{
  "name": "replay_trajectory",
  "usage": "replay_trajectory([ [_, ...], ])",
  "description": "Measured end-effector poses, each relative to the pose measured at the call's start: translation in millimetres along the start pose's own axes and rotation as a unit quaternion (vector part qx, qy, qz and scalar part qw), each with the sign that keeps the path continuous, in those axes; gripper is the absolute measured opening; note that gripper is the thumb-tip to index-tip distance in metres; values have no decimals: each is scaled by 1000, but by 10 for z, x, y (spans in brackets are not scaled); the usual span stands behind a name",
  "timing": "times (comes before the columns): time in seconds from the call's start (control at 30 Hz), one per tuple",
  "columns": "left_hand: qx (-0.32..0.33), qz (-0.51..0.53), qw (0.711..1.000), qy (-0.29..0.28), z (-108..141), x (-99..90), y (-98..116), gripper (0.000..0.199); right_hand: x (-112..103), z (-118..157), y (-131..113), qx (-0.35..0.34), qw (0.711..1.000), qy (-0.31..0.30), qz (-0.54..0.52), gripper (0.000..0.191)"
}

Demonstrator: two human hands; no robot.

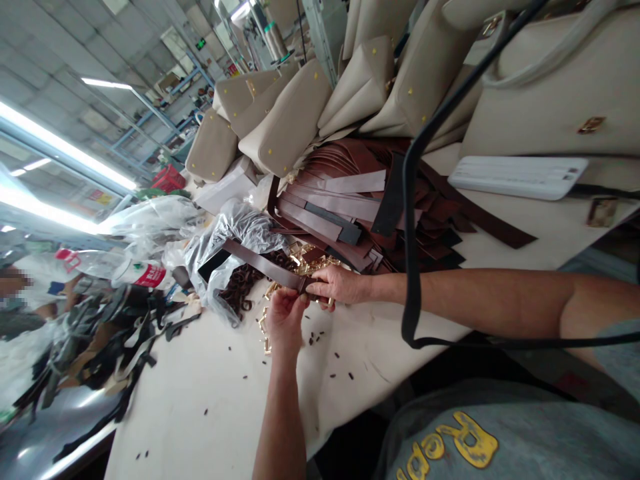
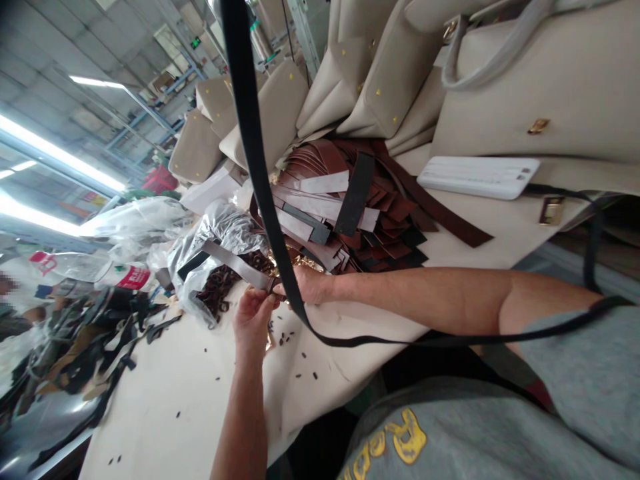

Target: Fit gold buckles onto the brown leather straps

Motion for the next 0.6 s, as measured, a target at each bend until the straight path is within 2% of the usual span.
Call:
replay_trajectory([
  [0.1, 14, 7, 1000, 15, 5, -9, 3, 37, -4, -5, 5, -14, 1000, -2, 20, 24],
  [0.2, 2, 29, 999, 33, 11, -5, -37, 38, -10, -4, 10, -19, 1000, -7, 10, 30],
  [0.33, -11, 55, 996, 64, 14, 12, -102, 35, -23, -12, 15, -31, 999, 9, 20, 18],
  [0.4, 18, 48, 995, 82, 11, 11, -92, 32, -17, -22, 21, -30, 1000, 9, 0, 14],
  [0.47, 47, 37, 994, 86, 13, 16, -73, 29, -7, -29, 29, -14, 999, 9, -33, 18],
  [0.6, 61, 23, 995, 81, 26, 21, -56, 26, 29, -28, 42, 38, 989, -1, -140, 25],
])
Point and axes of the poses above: each hand's wrist, its own z-axis away from the middle knuckle, its own x-axis out of the palm, y = z × x, the point moved 6 cm from there along -z, towards the middle knuckle, and after that the axes turned 15 degrees about x, right-handed, at the moved point
